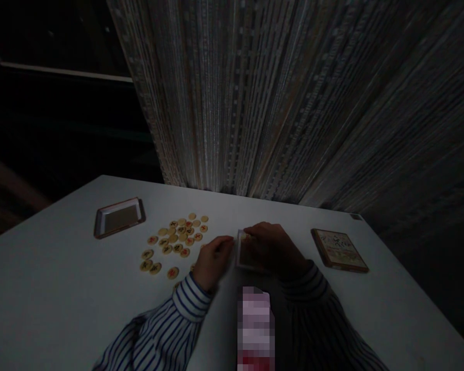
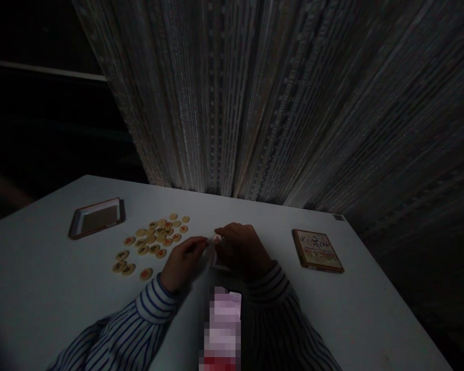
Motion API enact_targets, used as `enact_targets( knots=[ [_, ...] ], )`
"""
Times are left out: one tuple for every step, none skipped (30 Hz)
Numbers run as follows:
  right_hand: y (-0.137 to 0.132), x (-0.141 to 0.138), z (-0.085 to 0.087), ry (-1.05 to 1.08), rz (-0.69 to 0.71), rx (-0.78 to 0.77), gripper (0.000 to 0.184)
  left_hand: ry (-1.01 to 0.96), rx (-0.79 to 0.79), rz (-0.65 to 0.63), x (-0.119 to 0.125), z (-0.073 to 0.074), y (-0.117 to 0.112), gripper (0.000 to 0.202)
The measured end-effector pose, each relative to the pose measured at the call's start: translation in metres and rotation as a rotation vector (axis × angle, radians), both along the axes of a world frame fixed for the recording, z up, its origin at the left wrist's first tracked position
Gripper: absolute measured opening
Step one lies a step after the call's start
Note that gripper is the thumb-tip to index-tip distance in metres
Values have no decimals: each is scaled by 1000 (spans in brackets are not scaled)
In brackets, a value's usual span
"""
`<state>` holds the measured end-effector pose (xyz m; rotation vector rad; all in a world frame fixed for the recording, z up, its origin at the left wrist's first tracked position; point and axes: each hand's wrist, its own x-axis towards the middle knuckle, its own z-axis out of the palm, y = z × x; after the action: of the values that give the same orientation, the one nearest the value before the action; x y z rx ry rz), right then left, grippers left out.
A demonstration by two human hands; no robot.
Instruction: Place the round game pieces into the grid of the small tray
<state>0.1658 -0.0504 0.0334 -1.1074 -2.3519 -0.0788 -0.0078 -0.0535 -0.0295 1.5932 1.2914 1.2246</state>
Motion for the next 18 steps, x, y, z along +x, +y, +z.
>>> enact_targets(
  knots=[
    [0,1,0,5,3,-2,22,42,21,-3,0,-3,0,23],
    [0,3,0,13,9,-8,22,83,43,-2,-1,-5,-1,24],
    [0,4,0,19,16,-17,21,119,65,2,-2,-7,-1,24],
    [0,5,1,22,26,-27,21,151,86,6,-2,-8,-1,24],
    [0,6,1,21,35,-35,20,180,102,8,-3,-9,-1,24],
    [0,6,2,14,44,-40,19,205,114,8,-4,-10,0,24],
    [1,6,4,4,50,-47,19,227,123,6,-4,-11,0,25],
    [1,7,5,-9,54,-58,18,249,129,2,-4,-12,0,25],
    [2,7,7,-27,54,-77,18,269,132,-5,-4,-13,0,26],
    [2,7,9,-46,52,-101,17,286,135,-13,-5,-14,0,26],
    [3,6,10,-67,47,-128,15,300,137,-24,-4,-15,0,27],
    [3,7,11,-86,42,-156,13,309,140,-34,-4,-16,0,27],
    [4,7,12,-102,40,-185,11,313,141,-41,-4,-18,0,27],
    [4,7,12,-113,41,-212,10,314,141,-42,-4,-19,-1,27],
    [5,8,12,-121,45,-238,9,314,139,-44,-4,-19,-1,28],
    [5,8,12,-127,49,-260,8,317,134,-48,-4,-20,-1,28],
    [5,9,11,-133,53,-278,8,323,127,-55,-4,-20,-2,29],
    [6,10,10,-140,56,-293,9,333,120,-66,-4,-20,-2,29]
  ],
)
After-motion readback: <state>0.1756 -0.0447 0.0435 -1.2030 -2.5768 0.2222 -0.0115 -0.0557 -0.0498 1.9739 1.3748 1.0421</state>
